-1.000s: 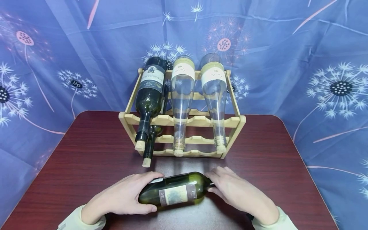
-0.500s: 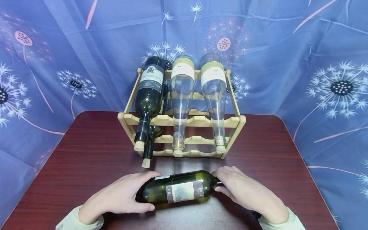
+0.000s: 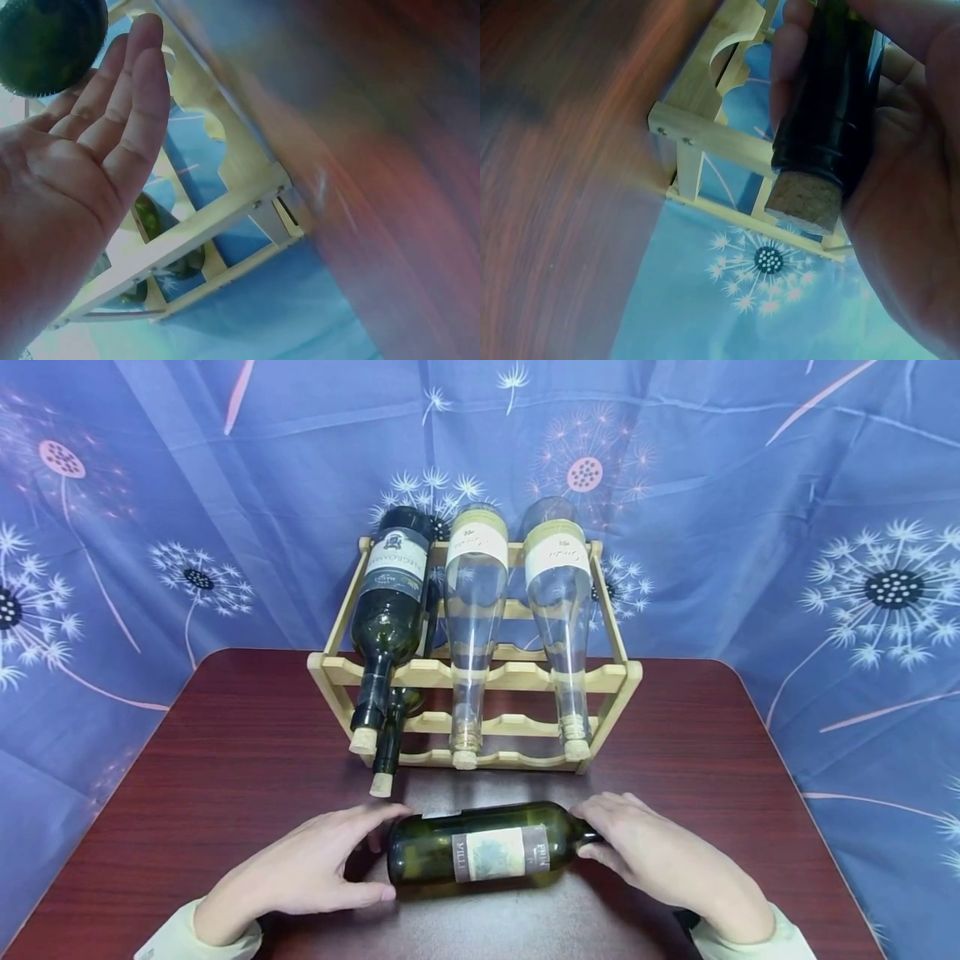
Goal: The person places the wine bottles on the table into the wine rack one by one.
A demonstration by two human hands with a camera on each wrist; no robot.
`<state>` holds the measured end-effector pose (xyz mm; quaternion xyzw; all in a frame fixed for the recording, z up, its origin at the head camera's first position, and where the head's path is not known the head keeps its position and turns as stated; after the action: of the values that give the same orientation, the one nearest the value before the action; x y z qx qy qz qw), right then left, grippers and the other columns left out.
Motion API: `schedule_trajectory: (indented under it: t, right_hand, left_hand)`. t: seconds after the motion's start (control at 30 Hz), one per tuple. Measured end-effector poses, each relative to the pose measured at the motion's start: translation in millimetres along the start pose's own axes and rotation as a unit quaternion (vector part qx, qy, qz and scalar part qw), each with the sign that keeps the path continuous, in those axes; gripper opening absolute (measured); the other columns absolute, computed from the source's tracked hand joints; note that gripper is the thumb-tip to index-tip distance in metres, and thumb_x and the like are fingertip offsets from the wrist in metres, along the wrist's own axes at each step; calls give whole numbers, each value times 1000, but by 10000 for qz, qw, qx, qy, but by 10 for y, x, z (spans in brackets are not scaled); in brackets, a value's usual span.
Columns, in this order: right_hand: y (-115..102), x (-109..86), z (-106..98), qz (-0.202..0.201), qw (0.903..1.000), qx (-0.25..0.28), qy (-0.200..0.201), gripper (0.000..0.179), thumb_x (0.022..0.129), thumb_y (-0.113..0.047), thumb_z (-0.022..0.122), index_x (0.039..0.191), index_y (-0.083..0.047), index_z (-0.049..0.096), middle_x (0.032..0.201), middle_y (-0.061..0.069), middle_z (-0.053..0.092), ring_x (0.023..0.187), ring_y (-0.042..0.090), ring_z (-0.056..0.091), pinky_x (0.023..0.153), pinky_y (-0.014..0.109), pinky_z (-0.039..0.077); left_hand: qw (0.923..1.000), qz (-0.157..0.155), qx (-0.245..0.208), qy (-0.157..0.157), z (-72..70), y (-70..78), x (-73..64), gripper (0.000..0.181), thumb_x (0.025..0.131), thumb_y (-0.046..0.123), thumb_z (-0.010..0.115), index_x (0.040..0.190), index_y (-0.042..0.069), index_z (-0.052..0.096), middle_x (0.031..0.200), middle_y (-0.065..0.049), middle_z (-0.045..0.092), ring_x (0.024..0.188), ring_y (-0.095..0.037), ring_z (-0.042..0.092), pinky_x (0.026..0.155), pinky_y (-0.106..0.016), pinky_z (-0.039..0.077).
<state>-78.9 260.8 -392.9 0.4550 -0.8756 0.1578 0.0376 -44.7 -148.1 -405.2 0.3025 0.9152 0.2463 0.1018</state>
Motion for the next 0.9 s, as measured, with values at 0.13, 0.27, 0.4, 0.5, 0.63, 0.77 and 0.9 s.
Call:
schedule_trajectory:
  t: [0.13,0.27,0.4,0.5,0.63,0.77,0.9]
  right_hand:
    - [35,-34,-27,67,10000,28,-43,34,94,-19,83,124,-19,68,114,-16,64,102,7,62,86,37,53]
    - [60,-57,-50,253,9996,53,-139,33,96,-21,81,127,-18,68,117,-15,64,105,7,63,87,38,55]
    - [87,-79,-58,352,9993,-40,-109,34,96,-22,80,128,-18,68,120,-16,64,107,7,64,89,33,54]
    - [115,-89,-57,354,9994,6,-15,35,95,-21,81,127,-19,68,119,-18,64,108,4,63,93,23,50]
    - [151,-99,-55,423,9991,92,40,33,96,-22,81,127,-21,68,118,-21,62,107,2,63,95,16,45]
    - [170,-101,-56,576,9983,90,-32,30,98,-25,79,126,-21,68,118,-20,63,107,2,64,92,25,53]
    - [180,-97,-56,712,9970,253,-169,27,101,-28,76,126,-21,68,118,-20,63,106,2,64,88,31,57]
  left_hand:
    - [9999,54,-109,121,-22,-46,-25,83,90,62,78,155,17,53,116,11,65,92,-3,62,76,-29,53]
    - [9995,148,-141,261,-35,-82,-48,80,90,60,78,153,17,54,120,11,65,92,-3,62,77,-28,53]
    - [9993,105,-114,341,-54,-107,-74,77,90,59,79,150,16,56,122,10,66,94,-3,63,78,-30,54]
    - [9993,-17,-89,365,-71,-127,-101,75,89,58,80,148,17,57,123,11,67,95,-3,64,79,-31,55]
    - [9988,-102,-52,468,-83,-169,-135,72,88,56,82,145,19,59,123,12,67,96,-3,64,80,-31,55]
    - [9979,-46,-28,648,-93,-219,-175,71,87,54,84,144,20,60,122,13,66,95,-4,63,80,-29,55]
    - [9969,-53,9,779,-107,-269,-211,68,87,53,84,141,19,62,122,13,66,96,-5,64,81,-29,55]
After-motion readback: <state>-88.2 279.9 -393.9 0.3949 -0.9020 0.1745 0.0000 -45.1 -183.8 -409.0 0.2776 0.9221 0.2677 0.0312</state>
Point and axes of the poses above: each hand's wrist, its own x-axis towards the middle knuckle, its own z-axis out of the palm, y = z × x, the point moved 2 cm from there along x, towards the middle knuckle
